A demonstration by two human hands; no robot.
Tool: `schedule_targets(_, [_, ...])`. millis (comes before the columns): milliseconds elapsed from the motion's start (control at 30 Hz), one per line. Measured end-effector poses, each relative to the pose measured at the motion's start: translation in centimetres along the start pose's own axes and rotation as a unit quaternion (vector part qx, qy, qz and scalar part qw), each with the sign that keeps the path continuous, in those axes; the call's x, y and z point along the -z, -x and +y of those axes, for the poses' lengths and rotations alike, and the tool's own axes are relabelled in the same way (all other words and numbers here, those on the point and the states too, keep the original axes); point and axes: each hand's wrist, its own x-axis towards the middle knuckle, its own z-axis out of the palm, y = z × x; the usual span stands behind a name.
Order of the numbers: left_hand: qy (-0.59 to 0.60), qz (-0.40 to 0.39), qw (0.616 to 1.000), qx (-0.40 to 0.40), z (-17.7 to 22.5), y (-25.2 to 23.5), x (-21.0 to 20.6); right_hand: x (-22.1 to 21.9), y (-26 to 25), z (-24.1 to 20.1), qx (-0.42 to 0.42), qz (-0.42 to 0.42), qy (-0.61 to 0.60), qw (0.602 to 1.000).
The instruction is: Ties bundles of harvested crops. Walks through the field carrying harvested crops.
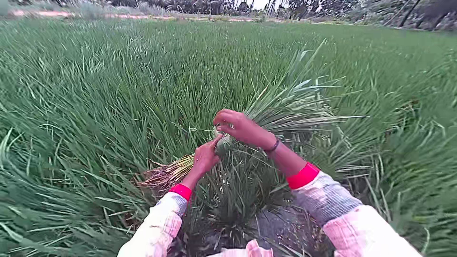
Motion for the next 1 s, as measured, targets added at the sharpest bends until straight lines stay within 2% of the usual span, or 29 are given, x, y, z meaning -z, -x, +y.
schedule_targets(33, [0.036,0.023,0.999,0.0,-0.8,-0.7,0.5,0.7,1.7,-1.3,0.007,0.065,-0.044,0.997])
schedule_targets(67, [0.08,0.045,0.996,-0.004,-1.6,-1.4,1.1,1.1,3.6,-2.0,-0.015,0.093,-0.092,0.991])
schedule_targets(100, [0.13,0.063,0.989,-0.01,-2.2,-2.0,1.8,1.1,5.4,-1.7,-0.059,0.08,-0.13,0.986])
schedule_targets(133, [0.187,0.079,0.979,-0.02,-2.7,-2.5,2.4,0.6,7.0,-0.7,-0.117,0.034,-0.133,0.984])
schedule_targets(200, [0.31,0.089,0.946,-0.033,-2.8,-2.6,3.3,-1.2,8.7,1.9,-0.238,-0.127,-0.091,0.959])
schedule_targets(233, [0.36,0.093,0.928,-0.034,-2.6,-2.4,3.7,-2.5,8.8,2.8,-0.268,-0.194,-0.083,0.94])
schedule_targets(267, [0.406,0.102,0.907,-0.034,-2.2,-2.3,4.2,-3.8,8.6,3.5,-0.279,-0.216,-0.098,0.93])
schedule_targets(300, [0.45,0.106,0.886,-0.028,-1.9,-2.3,4.7,-5.1,8.1,3.8,-0.287,-0.192,-0.138,0.928])
schedule_targets(367, [0.514,0.113,0.85,-0.003,-1.6,-2.2,5.1,-7.9,6.4,3.4,-0.315,-0.06,-0.3,0.899])
schedule_targets(433, [0.556,0.111,0.823,0.017,-1.6,-2.0,4.9,-10.1,3.7,2.9,-0.32,0.086,-0.452,0.828])
schedule_targets(467, [0.577,0.106,0.809,0.028,-1.6,-1.9,4.7,-10.7,2.3,3.0,-0.315,0.133,-0.507,0.791])
schedule_targets(533, [0.621,0.088,0.778,0.04,-2.0,-2.0,4.0,-11.5,0.4,3.1,-0.287,0.182,-0.594,0.729])
schedule_targets(633, [0.672,0.064,0.738,0.005,-3.3,-2.3,2.9,-11.7,-1.9,3.3,-0.237,0.256,-0.638,0.686])
schedule_targets(700, [0.69,0.052,0.722,-0.014,-3.9,-2.3,2.5,-11.1,-2.3,3.2,-0.256,0.273,-0.608,0.7])
schedule_targets(867, [0.657,0.086,0.746,0.067,-2.9,-2.2,2.5,-10.6,-1.3,3.8,-0.299,0.287,-0.491,0.767])
schedule_targets(933, [0.617,0.099,0.775,0.094,-2.3,-2.4,1.9,-9.8,-0.7,4.0,-0.333,0.251,-0.447,0.792])
schedule_targets(1000, [0.566,0.096,0.81,0.119,-1.7,-2.8,1.3,-8.3,-1.1,4.5,-0.399,0.173,-0.386,0.814])
